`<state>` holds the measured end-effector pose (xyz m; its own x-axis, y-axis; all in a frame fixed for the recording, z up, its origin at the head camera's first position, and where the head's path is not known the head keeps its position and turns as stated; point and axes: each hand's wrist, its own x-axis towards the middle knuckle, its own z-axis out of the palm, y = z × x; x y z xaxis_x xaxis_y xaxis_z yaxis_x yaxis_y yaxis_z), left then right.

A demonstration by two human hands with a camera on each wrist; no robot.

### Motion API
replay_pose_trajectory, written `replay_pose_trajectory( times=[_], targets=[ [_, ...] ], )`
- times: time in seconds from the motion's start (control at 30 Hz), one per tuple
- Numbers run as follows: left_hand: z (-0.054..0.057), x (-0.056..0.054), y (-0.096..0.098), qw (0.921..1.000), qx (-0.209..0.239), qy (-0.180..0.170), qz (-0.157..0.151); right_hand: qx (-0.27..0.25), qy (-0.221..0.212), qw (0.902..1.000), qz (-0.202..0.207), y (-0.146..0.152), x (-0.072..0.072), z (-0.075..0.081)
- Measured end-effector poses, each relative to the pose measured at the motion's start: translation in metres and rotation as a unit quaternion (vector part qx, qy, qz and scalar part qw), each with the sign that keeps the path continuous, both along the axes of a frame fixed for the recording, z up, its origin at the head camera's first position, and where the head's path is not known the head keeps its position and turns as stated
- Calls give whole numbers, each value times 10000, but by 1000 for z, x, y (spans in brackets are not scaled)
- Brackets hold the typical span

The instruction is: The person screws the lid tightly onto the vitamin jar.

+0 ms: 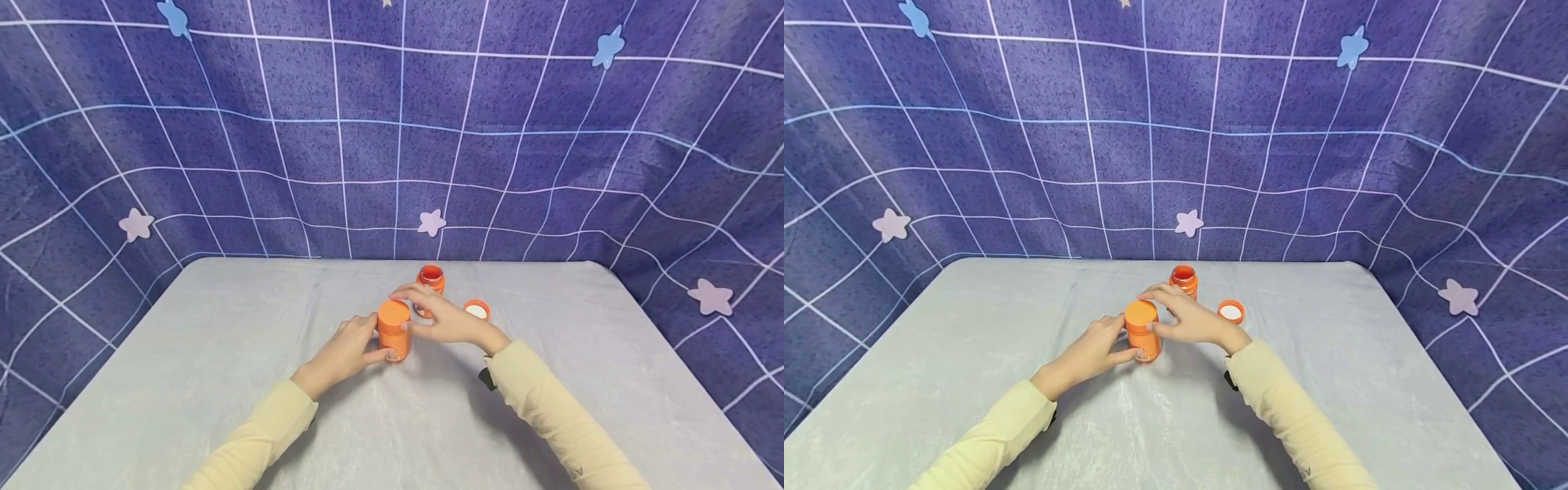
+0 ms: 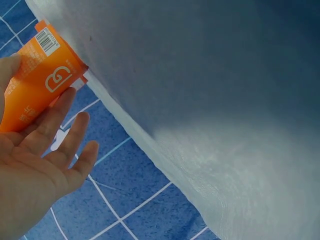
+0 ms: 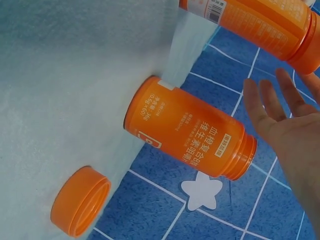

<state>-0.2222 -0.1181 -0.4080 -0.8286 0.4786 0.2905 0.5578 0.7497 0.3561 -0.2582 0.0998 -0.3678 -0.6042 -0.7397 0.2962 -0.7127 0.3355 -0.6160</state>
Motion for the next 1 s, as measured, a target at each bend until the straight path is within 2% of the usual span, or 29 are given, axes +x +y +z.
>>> replay_pose_trajectory(
  times=[0.37,0.8,1.0],
  targets=[
    [0,0,0,10000,-1,14,36,4,122,9999,75,1,-3,0],
    [1,1,0,10000,45,32,-6,-83,393,9987,-326,1,-1,-3],
    [1,1,0,10000,-8,32,17,-113,353,9984,-433,0,1,-5]
  ],
)
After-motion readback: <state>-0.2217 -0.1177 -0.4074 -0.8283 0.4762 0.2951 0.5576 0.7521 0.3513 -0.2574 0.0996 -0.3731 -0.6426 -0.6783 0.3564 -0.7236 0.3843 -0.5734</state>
